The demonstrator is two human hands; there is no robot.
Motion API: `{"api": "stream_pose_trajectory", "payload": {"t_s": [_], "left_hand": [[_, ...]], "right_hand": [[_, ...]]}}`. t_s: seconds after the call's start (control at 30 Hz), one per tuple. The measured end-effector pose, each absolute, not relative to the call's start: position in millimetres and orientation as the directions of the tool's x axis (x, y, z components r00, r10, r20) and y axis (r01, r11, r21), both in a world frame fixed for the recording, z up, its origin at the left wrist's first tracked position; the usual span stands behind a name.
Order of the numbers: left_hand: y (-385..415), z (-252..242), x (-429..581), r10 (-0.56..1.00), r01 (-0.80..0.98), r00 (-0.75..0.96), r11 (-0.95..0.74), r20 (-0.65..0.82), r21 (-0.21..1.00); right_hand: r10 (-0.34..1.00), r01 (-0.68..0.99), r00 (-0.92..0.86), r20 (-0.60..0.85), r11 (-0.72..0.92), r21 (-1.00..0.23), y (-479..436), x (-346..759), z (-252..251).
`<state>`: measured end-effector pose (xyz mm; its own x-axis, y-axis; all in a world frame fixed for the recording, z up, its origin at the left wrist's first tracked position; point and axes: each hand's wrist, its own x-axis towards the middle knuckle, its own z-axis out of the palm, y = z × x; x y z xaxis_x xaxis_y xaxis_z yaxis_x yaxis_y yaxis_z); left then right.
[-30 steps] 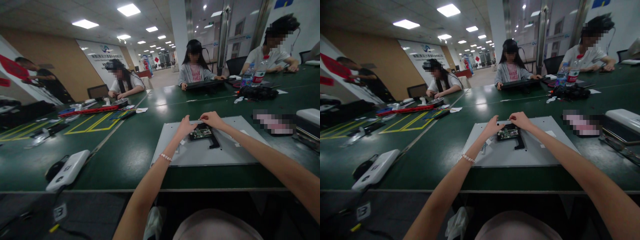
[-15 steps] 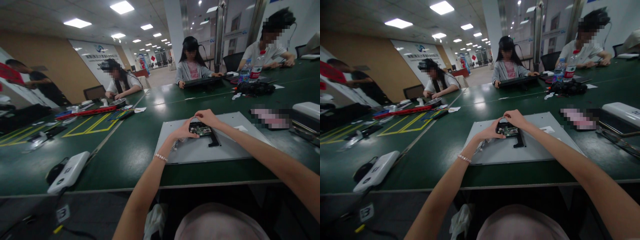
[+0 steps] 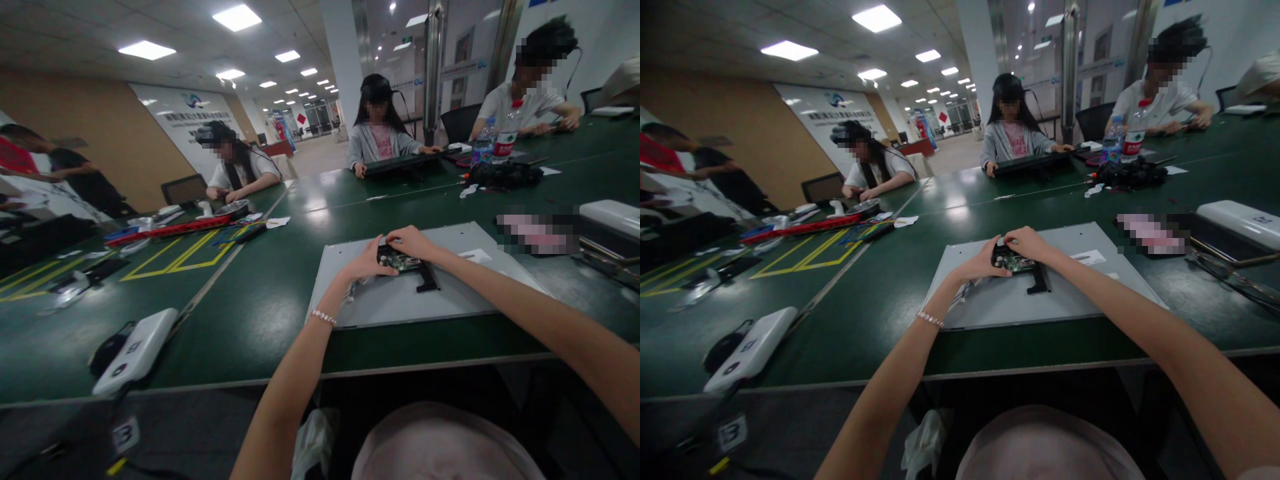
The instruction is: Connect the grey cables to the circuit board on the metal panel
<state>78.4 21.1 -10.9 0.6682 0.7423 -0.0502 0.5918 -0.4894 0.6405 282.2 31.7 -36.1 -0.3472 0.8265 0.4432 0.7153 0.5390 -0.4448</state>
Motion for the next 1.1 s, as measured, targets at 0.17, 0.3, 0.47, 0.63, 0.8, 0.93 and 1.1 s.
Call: {"api": "stream_pose_trajectory", "payload": {"t_s": [0.17, 0.3, 0.47, 0.63, 0.8, 0.93, 1.1], "left_hand": [[21.2, -11.3, 78.1, 0.734, 0.596, 0.677, -0.501, -0.057, 0.628], [20.6, -10.5, 77.9, 0.728, 0.591, 0.684, -0.509, -0.053, 0.626], [19.2, -8.1, 77.4, 0.724, 0.604, 0.685, -0.507, -0.076, 0.615], [21.4, -11.2, 77.8, 0.721, 0.587, 0.692, -0.531, -0.038, 0.612], [22.0, -11.7, 78.0, 0.723, 0.589, 0.689, -0.524, -0.044, 0.615], [23.0, -11.9, 77.6, 0.718, 0.587, 0.695, -0.530, -0.045, 0.612], [25.1, -13.8, 76.4, 0.712, 0.585, 0.700, -0.529, -0.053, 0.615]], "right_hand": [[0.830, 0.711, -0.350, 0.434, 0.537, -0.454, 32.1, 283.4, -39.1], [0.837, 0.714, -0.337, 0.432, 0.526, -0.462, 33.7, 284.3, -42.3], [0.839, 0.711, -0.326, 0.435, 0.521, -0.472, 35.2, 284.9, -45.3], [0.847, 0.711, -0.292, 0.444, 0.503, -0.491, 36.0, 284.6, -46.5], [0.849, 0.707, -0.280, 0.447, 0.498, -0.503, 36.7, 284.0, -47.1], [0.850, 0.699, -0.290, 0.440, 0.502, -0.509, 37.6, 284.3, -47.8], [0.845, 0.691, -0.300, 0.444, 0.513, -0.509, 36.5, 284.6, -46.5]]}}
